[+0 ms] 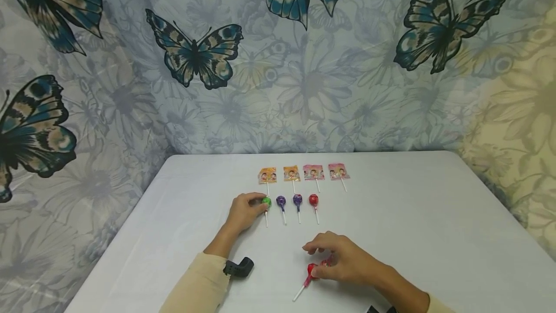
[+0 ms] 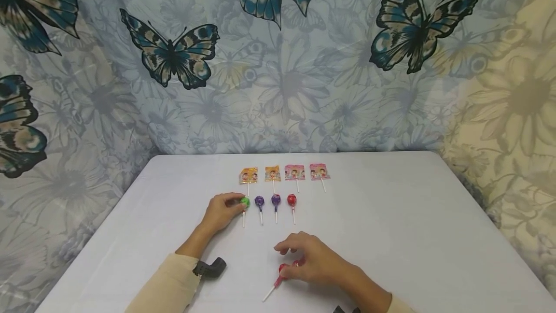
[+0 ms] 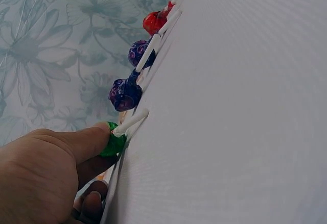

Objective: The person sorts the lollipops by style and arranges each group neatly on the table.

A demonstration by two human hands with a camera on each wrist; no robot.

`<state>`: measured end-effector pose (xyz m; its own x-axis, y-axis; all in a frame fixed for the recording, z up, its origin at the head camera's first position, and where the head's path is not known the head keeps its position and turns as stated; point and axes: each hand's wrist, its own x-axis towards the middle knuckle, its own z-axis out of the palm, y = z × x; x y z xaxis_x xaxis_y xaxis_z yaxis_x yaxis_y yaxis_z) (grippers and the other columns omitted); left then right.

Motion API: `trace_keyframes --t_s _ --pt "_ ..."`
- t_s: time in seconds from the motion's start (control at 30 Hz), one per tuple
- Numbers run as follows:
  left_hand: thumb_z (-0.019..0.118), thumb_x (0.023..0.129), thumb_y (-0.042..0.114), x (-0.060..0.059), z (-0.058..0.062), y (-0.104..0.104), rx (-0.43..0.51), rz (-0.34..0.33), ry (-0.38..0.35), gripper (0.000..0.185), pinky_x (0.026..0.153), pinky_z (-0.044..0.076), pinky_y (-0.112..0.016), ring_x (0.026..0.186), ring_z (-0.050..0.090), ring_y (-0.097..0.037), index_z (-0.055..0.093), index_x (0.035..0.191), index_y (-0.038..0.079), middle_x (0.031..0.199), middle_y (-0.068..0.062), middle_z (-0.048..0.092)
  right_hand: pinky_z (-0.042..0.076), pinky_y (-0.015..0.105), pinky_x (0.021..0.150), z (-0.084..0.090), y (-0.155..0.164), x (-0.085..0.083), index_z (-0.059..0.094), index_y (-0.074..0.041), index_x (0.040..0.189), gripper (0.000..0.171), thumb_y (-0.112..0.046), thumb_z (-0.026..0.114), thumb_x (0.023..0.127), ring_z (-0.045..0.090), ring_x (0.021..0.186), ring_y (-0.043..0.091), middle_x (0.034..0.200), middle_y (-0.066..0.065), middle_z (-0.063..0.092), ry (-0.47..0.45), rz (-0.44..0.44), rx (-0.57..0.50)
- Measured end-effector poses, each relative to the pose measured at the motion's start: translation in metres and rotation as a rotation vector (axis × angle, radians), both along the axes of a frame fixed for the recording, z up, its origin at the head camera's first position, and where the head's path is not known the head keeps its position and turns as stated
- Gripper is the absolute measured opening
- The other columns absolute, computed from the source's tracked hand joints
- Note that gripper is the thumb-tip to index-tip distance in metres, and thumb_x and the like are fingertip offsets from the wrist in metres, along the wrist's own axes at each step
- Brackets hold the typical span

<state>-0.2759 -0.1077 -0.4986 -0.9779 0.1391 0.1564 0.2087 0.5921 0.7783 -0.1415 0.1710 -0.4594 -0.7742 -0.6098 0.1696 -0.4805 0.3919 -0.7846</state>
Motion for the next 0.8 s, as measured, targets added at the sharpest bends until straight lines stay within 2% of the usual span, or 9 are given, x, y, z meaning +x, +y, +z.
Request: trace_keyframes --t_s 0.23,0.43,0.6,0.7,0.8 --pt "0.079 0.081 0.018 -0.0002 -0.0019 -0.0011 -0.017 -0.006 0.001 0.024 0.085 0.044 -0.043 0.093 0.057 -0.020 0.075 0.105 0.016 0.093 0.003 0.064 0.046 0.028 0.081 -0.0048 -0.0027 0.0014 0.069 -0.017 0.115 0.032 -0.026 0.076 0.085 0.054 0.095 0.011 0.103 -0.012 0.063 0.016 0.042 0.059" --pt "0.079 0.081 0.018 0.0020 -0.0008 -0.0012 -0.011 -0.007 0.007 0.025 0.084 0.044 -0.044 0.093 0.057 -0.023 0.075 0.106 0.015 0.094 0.000 0.064 0.045 0.026 0.080 -0.0037 -0.0021 0.0021 0.070 -0.019 0.115 0.032 -0.027 0.075 0.085 0.052 0.094 0.010 0.104 -0.014 0.062 0.003 0.060 0.090" --pt "0.079 0.082 0.018 0.0023 -0.0028 -0.0014 -0.004 -0.011 0.011 0.024 0.090 0.043 -0.046 0.101 0.058 -0.026 0.075 0.105 0.016 0.099 -0.001 0.066 0.045 0.025 0.079 -0.0032 -0.0031 0.0029 0.070 -0.018 0.114 0.030 -0.023 0.075 0.084 0.051 0.095 0.009 0.104 -0.014 0.062 0.078 0.088 0.092" --pt "0.079 0.081 0.018 0.0016 -0.0032 -0.0016 -0.003 -0.017 0.021 0.024 0.090 0.043 -0.046 0.101 0.058 -0.025 0.075 0.105 0.016 0.100 0.000 0.066 0.044 0.024 0.079 -0.0034 -0.0037 0.0025 0.070 -0.018 0.112 0.029 -0.021 0.076 0.084 0.050 0.095 0.009 0.104 -0.014 0.062 0.122 0.096 0.095" --pt "0.079 0.081 0.018 0.0008 -0.0029 -0.0015 -0.003 -0.023 0.032 0.025 0.088 0.043 -0.046 0.098 0.058 -0.024 0.075 0.105 0.016 0.098 0.000 0.066 0.044 0.024 0.080 -0.0039 -0.0037 0.0016 0.070 -0.019 0.112 0.029 -0.021 0.076 0.083 0.049 0.096 0.008 0.105 -0.015 0.062 0.121 0.093 0.112"
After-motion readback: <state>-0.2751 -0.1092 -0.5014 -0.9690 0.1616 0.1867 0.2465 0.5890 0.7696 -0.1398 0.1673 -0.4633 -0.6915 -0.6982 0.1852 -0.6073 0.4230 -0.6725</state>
